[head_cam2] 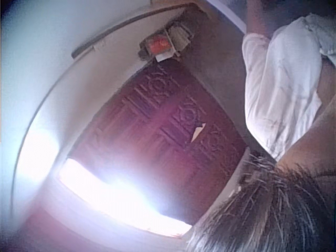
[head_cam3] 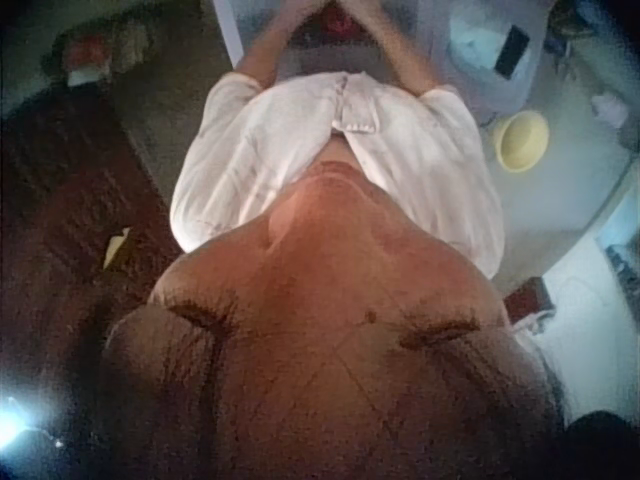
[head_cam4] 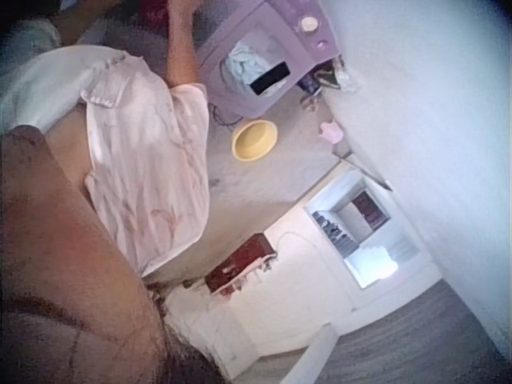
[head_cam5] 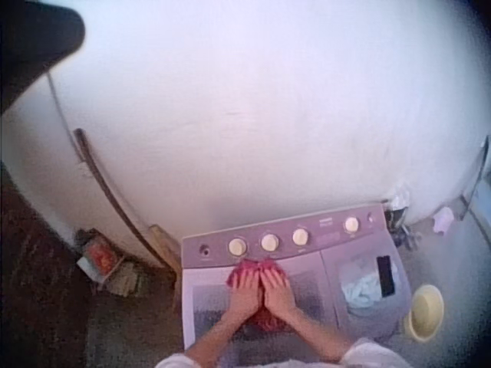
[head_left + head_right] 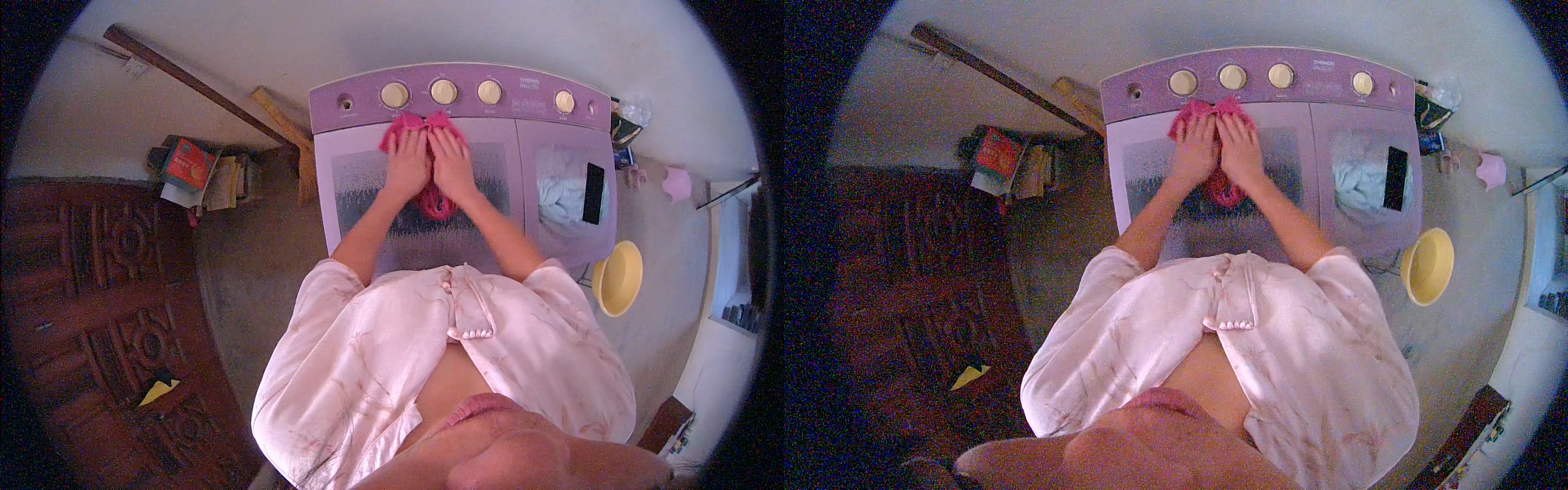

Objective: The person wipes down the control knobs and the lid of a washing machine using a cloth.

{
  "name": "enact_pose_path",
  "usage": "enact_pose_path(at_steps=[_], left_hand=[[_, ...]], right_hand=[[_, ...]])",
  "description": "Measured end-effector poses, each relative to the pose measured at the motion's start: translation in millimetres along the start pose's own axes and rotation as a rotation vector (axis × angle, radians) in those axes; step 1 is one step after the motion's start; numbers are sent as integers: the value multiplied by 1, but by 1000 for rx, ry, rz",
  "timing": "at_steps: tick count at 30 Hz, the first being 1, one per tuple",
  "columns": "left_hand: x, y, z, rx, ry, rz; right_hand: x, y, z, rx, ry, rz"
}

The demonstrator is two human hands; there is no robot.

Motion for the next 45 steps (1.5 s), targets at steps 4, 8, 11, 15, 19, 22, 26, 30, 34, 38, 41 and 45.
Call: enact_pose_path(at_steps=[4, 8, 11, 15, 19, 22, 26, 30, 34, 38, 41, 45], left_hand=[[-29, -97, 7, 29, -150, -67], [-45, -199, -18, -100, -164, -252], [-42, -200, -47, -180, -91, -243], [-38, -119, -78, -272, -52, -42], [-19, -23, -52, -266, -13, 32], [-9, -8, -4, -211, -66, 19], [-34, -105, 22, -96, -208, -62], [-36, -203, -16, -188, -155, -243], [-43, -188, -56, -324, -15, -101], [-38, -92, -93, -394, 38, 32], [-25, -17, -70, -344, 40, 29], [-3, -14, 10, -10, 70, 48]], right_hand=[[-10, -90, -28, -64, 189, -32], [-21, -214, 42, 351, 34, -220], [-64, -227, 65, 300, 2, 49], [-59, -122, 61, 196, 32, 127], [-31, -15, 21, 89, 92, 91], [-5, -25, -6, -4, 105, 45], [-8, -116, -32, -50, 156, -43], [-29, -206, 15, 167, 71, -70], [-59, -190, 53, 299, -73, 26], [-65, -62, 73, 174, -25, 171], [-44, 8, 54, 147, -25, 75], [3, -20, -9, -70, 60, -2]])
Point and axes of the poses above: each hand's wrist, its own y-axis towards the middle knuckle, its own x-axis out of the palm, z = x × y, the point moved 10 cm from there along y, towards the middle knuckle, and after that the axes turned 12 degrees about y, right-handed, at the moved point
